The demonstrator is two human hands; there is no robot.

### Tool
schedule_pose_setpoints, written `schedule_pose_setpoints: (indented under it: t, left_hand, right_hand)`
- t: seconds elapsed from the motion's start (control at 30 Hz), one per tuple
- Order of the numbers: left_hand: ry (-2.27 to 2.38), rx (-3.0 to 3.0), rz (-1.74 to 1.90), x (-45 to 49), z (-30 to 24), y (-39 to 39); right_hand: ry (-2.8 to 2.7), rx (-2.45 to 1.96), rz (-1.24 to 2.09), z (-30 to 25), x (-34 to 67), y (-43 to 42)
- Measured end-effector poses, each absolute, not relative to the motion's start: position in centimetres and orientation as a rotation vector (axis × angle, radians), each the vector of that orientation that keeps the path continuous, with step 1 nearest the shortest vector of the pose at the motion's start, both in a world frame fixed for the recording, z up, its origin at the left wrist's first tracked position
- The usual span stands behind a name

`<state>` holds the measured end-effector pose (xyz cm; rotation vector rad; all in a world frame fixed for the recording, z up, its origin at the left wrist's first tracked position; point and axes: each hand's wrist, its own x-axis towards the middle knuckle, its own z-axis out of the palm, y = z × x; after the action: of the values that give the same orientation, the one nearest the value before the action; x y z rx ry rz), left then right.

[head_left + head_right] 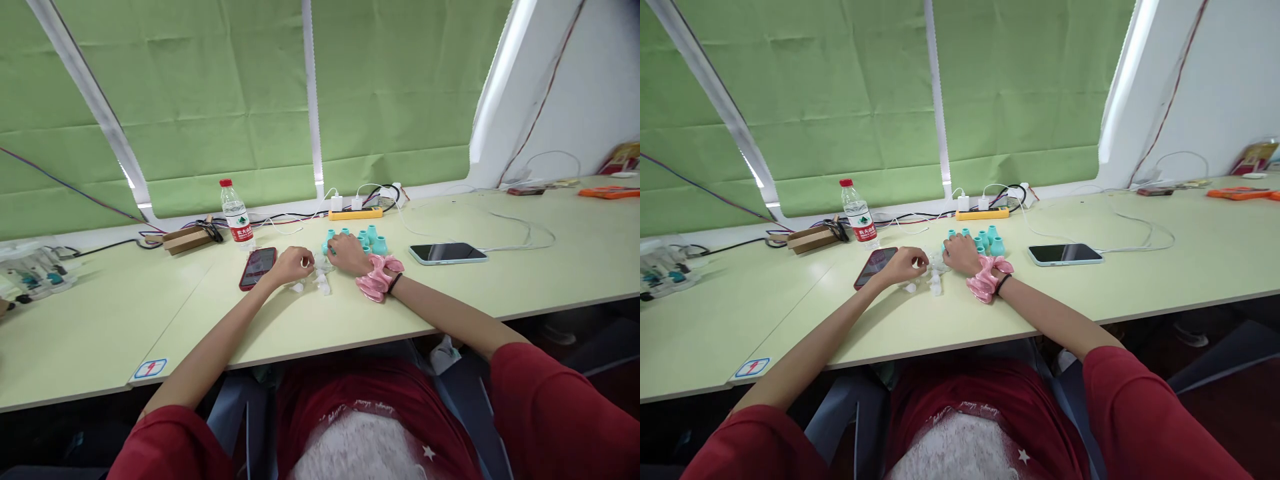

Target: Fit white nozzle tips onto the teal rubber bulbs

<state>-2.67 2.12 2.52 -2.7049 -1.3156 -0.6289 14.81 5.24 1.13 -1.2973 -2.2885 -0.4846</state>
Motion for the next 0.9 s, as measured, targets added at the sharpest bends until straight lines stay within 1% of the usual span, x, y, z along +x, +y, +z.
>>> schedule_pose_setpoints:
  t: [0.1, 0.23, 0.47, 0.7, 0.9]
  left_hand:
    - [-1.315, -2.84, -0.495, -2.5, 2.6, 1.8]
    - [-1.374, -2.758, -0.422, -2.7, 2.4, 2.0]
    - [-1.468, -2.636, -0.455, -3.3, 3.1, 2.2]
    - [-1.522, -2.848, -0.251, -4.1, 3.8, 2.1]
    - [-1.559, -2.936, -0.291, -4.3, 3.5, 2.5]
  right_hand:
    - [-2.36, -1.086, -0.399, 1.1, 14.7, 5.0]
    - [-2.551, -0.922, -0.164, 0.8, 14.3, 4.6]
    - [-2.613, -0.935, -0.03, 0.5, 14.6, 5.4]
    - [-2.604, -0.876, 0.041, 0.6, 14.7, 5.8]
    - [-2.629, -0.831, 0.127, 0.9, 14.9, 5.7]
